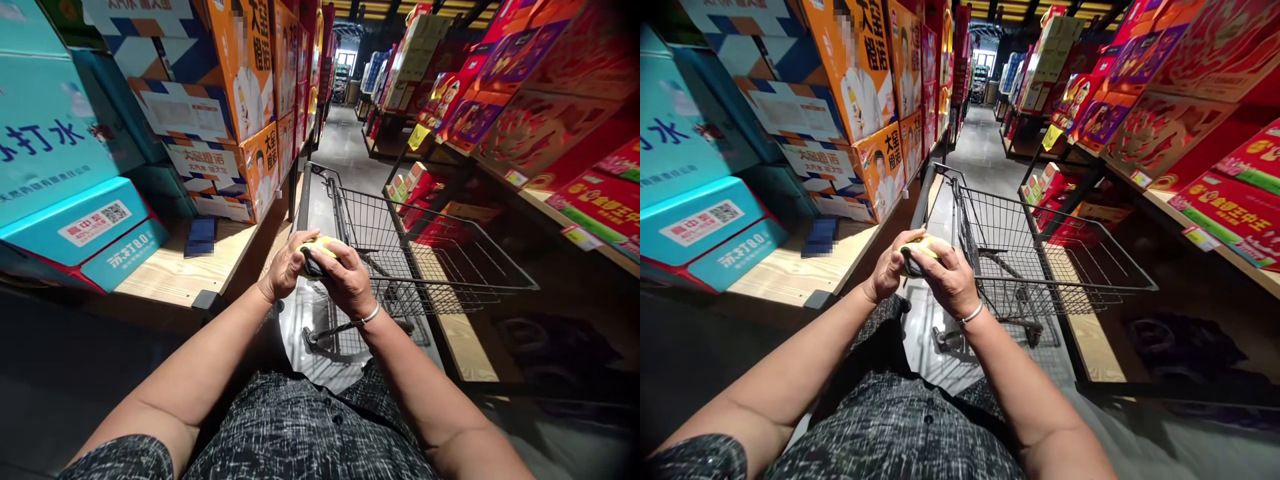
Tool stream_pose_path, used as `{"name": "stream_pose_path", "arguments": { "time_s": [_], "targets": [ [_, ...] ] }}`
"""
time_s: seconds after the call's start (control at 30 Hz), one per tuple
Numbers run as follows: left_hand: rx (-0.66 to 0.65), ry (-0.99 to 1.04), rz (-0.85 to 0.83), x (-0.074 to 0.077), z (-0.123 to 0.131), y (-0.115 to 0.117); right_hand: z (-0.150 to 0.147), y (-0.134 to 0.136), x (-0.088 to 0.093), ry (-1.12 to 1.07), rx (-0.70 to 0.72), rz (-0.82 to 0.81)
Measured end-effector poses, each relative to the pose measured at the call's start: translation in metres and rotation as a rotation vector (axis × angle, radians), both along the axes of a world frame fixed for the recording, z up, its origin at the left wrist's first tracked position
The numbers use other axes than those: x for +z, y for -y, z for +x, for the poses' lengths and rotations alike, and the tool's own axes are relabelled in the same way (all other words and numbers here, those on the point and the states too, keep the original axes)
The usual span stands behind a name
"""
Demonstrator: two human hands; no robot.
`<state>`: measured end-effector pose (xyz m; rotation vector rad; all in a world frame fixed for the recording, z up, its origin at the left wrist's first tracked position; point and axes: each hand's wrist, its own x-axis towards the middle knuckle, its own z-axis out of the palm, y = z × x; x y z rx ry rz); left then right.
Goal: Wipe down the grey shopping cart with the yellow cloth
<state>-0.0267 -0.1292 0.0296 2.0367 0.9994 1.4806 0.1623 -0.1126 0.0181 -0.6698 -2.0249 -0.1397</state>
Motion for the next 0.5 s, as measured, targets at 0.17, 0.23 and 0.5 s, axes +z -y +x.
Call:
{"name": "stream_pose_path", "arguments": {
  "time_s": [0.17, 0.23, 0.5],
  "targets": [
    [-0.001, -0.062, 0.070, 0.001, -0.001, -0.003, 0.005, 0.000, -0.006, -0.058, 0.072, 0.003],
    [-0.020, -0.052, 0.067, 0.000, -0.002, -0.005, 0.017, -0.001, -0.008, -0.038, 0.081, -0.013],
    [-0.117, 0.010, 0.024, 0.001, -0.011, -0.019, 0.084, -0.001, -0.034, -0.022, -0.119, -0.135]
  ]
}}
